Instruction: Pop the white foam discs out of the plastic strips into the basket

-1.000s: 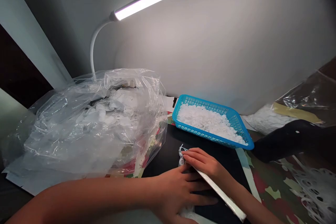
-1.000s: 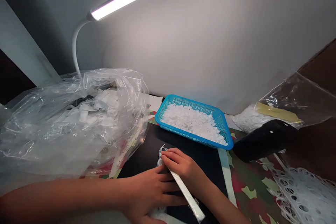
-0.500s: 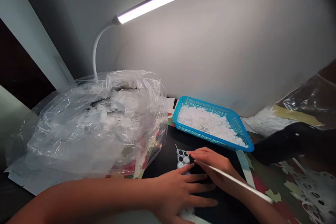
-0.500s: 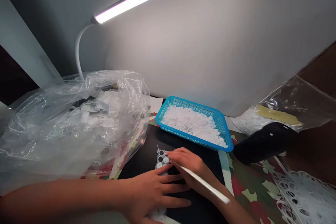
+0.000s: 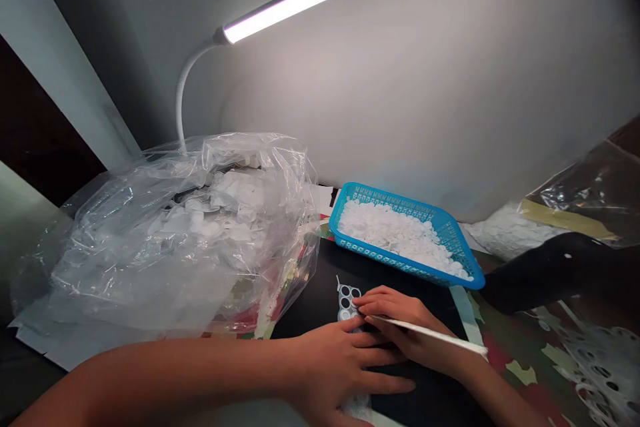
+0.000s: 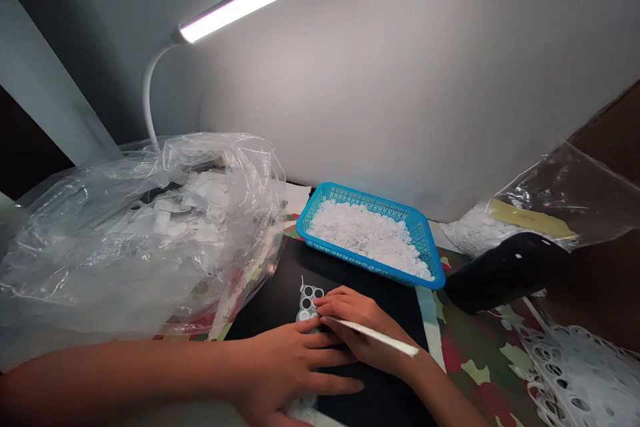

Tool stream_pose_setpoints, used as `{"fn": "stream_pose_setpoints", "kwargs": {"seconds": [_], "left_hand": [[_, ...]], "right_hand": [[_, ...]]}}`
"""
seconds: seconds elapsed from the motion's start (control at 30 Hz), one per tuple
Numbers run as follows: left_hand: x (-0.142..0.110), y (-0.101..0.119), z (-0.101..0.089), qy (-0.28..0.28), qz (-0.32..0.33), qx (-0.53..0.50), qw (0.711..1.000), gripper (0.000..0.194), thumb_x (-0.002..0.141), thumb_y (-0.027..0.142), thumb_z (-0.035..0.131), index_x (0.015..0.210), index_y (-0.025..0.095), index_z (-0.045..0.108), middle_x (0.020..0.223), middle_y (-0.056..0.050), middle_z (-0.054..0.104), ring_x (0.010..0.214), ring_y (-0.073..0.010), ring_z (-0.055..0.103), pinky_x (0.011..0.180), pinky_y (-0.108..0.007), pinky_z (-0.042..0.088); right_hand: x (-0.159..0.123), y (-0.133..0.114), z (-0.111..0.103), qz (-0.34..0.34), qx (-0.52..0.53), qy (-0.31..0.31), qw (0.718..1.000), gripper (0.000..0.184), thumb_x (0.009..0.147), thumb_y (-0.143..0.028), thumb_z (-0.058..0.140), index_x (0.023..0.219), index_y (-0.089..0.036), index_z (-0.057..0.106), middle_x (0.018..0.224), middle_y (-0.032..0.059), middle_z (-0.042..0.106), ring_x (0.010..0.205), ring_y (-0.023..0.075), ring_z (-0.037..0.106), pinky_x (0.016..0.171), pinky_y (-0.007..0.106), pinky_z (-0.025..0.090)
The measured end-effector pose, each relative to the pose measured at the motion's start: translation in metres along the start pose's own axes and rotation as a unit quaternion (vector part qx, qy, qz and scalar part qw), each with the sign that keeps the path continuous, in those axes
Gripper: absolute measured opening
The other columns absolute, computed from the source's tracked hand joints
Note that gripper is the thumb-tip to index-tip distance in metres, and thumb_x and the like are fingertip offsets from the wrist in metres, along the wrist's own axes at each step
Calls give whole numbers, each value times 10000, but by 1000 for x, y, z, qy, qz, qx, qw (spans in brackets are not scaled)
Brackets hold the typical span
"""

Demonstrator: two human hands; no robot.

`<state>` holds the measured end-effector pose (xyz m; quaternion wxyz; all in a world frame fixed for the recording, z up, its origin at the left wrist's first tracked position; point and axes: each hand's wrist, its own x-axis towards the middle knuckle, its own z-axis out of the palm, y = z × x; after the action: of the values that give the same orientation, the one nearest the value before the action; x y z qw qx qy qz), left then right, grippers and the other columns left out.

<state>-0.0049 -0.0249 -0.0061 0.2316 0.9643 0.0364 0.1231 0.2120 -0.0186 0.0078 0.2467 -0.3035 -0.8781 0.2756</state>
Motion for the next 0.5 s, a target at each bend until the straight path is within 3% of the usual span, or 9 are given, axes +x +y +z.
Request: {"fn": "stream_pose_setpoints", "kwargs": {"seconds": [0.33,0.5], "left_hand": [[1,1,-1,-6,-4,3,1000,615,891,411,489,1451,196,353,1462,-79,418,1351,-276,372,1174,-409,148],[1,2,-4,-5,1,-9,1000,604,898,398,485,1449,186,356,1490,-80,384,1387,-268,323,1190,-430,37]], "right_hand": [[-2,5,4,-16,-54,-9,998,260,999,-200,401,1124,-198,630,1191,82,653,1111,181,581,906,305,535],[-1,10,15,-100,-152,97,979,276,983,-171,429,1211,-180,585,1122,105,686,1045,194,626,860,317,574]]}}
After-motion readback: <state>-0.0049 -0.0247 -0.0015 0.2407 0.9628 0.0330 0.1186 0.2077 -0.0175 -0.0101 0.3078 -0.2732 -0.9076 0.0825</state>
